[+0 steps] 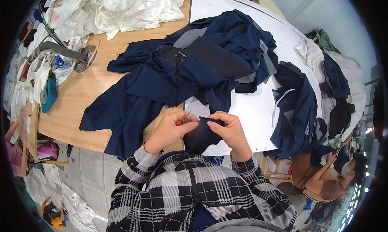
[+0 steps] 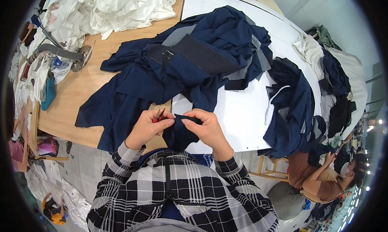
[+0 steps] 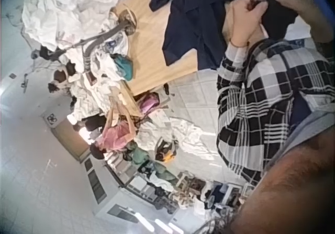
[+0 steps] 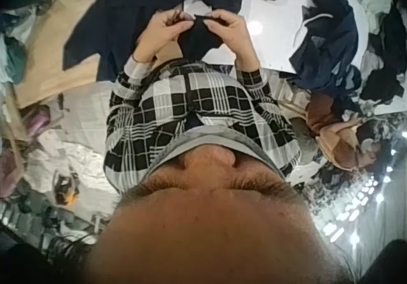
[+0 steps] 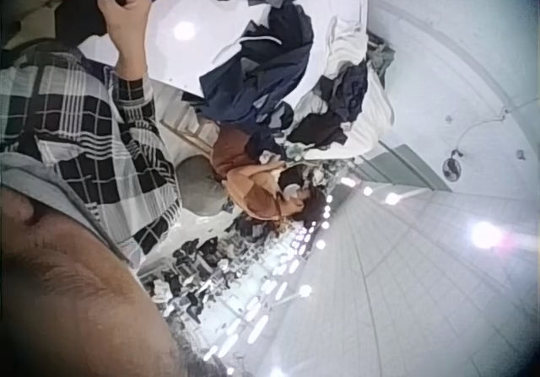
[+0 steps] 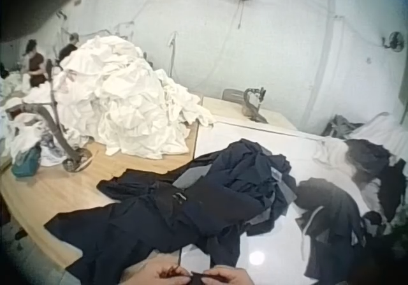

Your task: Trimming excess threads or fabric from a blue garment using small scissors.

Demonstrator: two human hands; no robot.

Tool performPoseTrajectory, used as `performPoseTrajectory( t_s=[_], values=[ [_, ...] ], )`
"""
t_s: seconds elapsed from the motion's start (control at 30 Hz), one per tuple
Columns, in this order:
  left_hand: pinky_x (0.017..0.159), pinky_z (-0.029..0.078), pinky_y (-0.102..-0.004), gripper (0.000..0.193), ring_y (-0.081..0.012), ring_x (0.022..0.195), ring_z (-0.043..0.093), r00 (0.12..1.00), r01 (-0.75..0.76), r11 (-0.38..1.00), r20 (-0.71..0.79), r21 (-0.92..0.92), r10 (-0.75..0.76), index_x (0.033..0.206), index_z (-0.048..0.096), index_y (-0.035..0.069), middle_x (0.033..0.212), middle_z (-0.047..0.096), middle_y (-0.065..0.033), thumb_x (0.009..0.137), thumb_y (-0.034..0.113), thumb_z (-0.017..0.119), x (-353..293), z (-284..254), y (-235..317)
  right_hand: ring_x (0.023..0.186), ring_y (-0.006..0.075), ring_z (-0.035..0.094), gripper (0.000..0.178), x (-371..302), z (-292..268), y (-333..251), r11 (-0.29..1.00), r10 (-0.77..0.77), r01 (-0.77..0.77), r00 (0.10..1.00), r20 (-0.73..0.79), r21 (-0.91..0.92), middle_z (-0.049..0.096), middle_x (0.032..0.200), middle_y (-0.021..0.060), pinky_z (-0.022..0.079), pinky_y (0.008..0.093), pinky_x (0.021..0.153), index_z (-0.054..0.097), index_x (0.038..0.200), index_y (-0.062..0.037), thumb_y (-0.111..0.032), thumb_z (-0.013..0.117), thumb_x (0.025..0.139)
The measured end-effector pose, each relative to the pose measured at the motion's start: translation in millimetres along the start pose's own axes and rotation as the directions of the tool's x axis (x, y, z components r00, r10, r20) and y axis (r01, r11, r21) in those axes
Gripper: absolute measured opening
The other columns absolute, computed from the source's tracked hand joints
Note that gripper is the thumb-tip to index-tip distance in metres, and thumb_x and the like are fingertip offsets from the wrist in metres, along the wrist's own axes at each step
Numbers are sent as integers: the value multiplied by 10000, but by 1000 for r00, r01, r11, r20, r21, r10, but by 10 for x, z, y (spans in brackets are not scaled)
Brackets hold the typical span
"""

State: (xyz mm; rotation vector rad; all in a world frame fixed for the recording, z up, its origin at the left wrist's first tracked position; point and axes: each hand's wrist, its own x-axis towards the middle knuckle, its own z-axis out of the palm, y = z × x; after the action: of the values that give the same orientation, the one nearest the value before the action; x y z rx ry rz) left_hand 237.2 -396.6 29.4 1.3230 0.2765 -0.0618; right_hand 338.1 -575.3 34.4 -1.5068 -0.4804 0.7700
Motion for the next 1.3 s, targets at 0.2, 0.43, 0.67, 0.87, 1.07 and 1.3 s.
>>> performPoseTrajectory(
  t_s=[0.2,0.43,0.67,0.87,1.07,1.3],
  values=[
    [507,412,-201,146,-48,568,512,991,-130,980,-1,149,131,921,646,14,728,620,1,819,119,645,56,70,46,635,21,500,133,-7,44,-4,999,-3,2,1000,-4,-42,602,724,-21,378,158,549,659,909,27,-52,630,806],
    [481,356,-186,118,-34,522,464,905,-362,812,-34,458,423,875,626,-19,646,557,-16,769,31,638,122,113,-84,561,6,475,129,-7,17,31,997,62,-64,997,-36,-44,585,655,-38,345,149,480,669,879,25,-73,653,795],
    [496,378,-187,101,-37,549,491,772,-581,578,164,572,614,862,612,-20,653,567,-22,776,31,626,181,69,-83,564,5,473,122,1,0,43,991,48,-46,999,9,-128,584,649,-33,347,155,481,673,850,20,-78,652,780],
    [508,414,-215,141,-60,568,518,944,-329,867,127,374,303,872,615,-3,728,616,-34,770,92,634,163,31,-28,567,8,467,115,-1,-26,29,993,98,-98,995,-6,-65,581,643,-36,352,161,493,672,840,15,-75,648,772],
    [510,406,-216,145,-69,549,494,962,-273,894,74,355,264,879,613,-8,724,611,-38,777,94,620,198,1,-68,616,22,510,100,4,-44,20,980,173,-171,985,5,-99,605,704,-15,392,147,548,667,846,24,-19,645,758],
    [483,360,-189,114,-28,526,445,919,-381,836,66,394,388,856,611,-4,686,588,-11,774,75,615,198,56,-107,576,17,478,132,31,-28,54,989,142,-143,990,-11,-44,583,647,-27,360,164,501,670,846,25,-72,648,761]
  ],
)
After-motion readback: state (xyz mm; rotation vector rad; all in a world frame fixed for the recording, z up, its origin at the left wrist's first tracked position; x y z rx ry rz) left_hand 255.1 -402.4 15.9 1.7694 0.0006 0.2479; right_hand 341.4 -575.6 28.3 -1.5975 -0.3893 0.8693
